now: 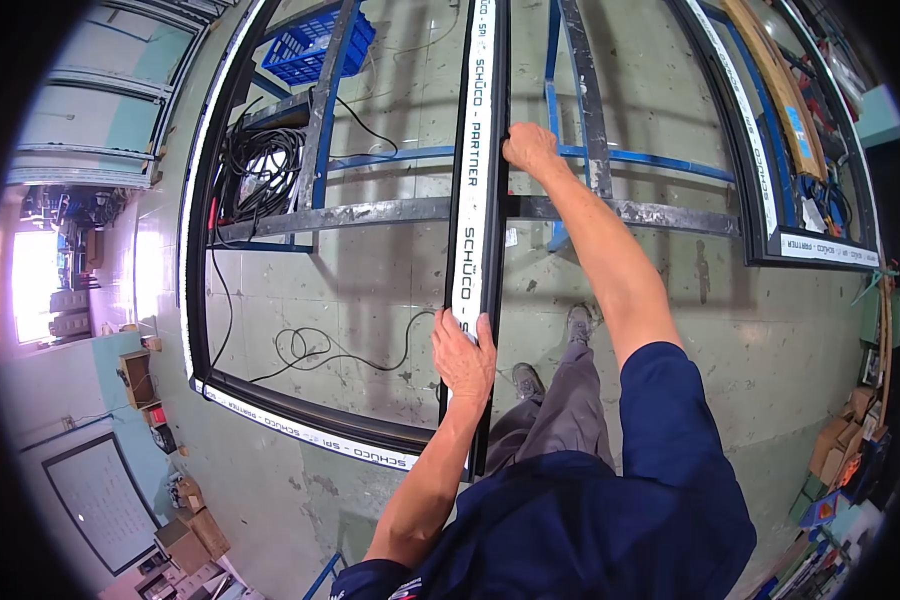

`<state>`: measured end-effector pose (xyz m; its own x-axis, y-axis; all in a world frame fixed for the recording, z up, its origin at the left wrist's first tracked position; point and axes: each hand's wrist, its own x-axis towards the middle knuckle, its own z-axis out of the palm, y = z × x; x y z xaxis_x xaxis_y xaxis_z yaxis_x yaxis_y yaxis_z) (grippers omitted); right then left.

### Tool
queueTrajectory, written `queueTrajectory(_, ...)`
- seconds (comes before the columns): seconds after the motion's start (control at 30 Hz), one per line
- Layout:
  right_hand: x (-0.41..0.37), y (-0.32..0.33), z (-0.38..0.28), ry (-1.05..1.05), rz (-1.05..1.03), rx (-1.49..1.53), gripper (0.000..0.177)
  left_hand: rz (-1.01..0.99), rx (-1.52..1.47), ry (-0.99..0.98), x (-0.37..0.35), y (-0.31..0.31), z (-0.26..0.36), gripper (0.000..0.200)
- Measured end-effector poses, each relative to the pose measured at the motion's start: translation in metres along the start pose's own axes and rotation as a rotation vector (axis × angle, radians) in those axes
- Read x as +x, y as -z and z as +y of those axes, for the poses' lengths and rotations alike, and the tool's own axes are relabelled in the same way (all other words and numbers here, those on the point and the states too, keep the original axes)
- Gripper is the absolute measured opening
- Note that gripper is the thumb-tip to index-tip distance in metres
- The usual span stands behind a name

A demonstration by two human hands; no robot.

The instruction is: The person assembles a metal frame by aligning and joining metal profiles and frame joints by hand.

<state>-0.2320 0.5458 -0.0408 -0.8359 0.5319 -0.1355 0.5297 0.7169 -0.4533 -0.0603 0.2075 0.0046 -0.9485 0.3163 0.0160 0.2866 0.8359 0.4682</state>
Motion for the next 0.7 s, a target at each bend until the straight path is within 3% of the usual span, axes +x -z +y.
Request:
queueTrajectory(0.23,0.013,-0.004,0.003,-0.105,0.07,0.06,0.036,-0.002,-0.006,-0.001,0.001,0.001,0.001,0.06)
queueTrajectory(0.7,0.021,-0.005,0.008,0.047,0.05,-0.054,0.031,0.005,-0.011,-0.009,0.002,0.002,0.002,0.058)
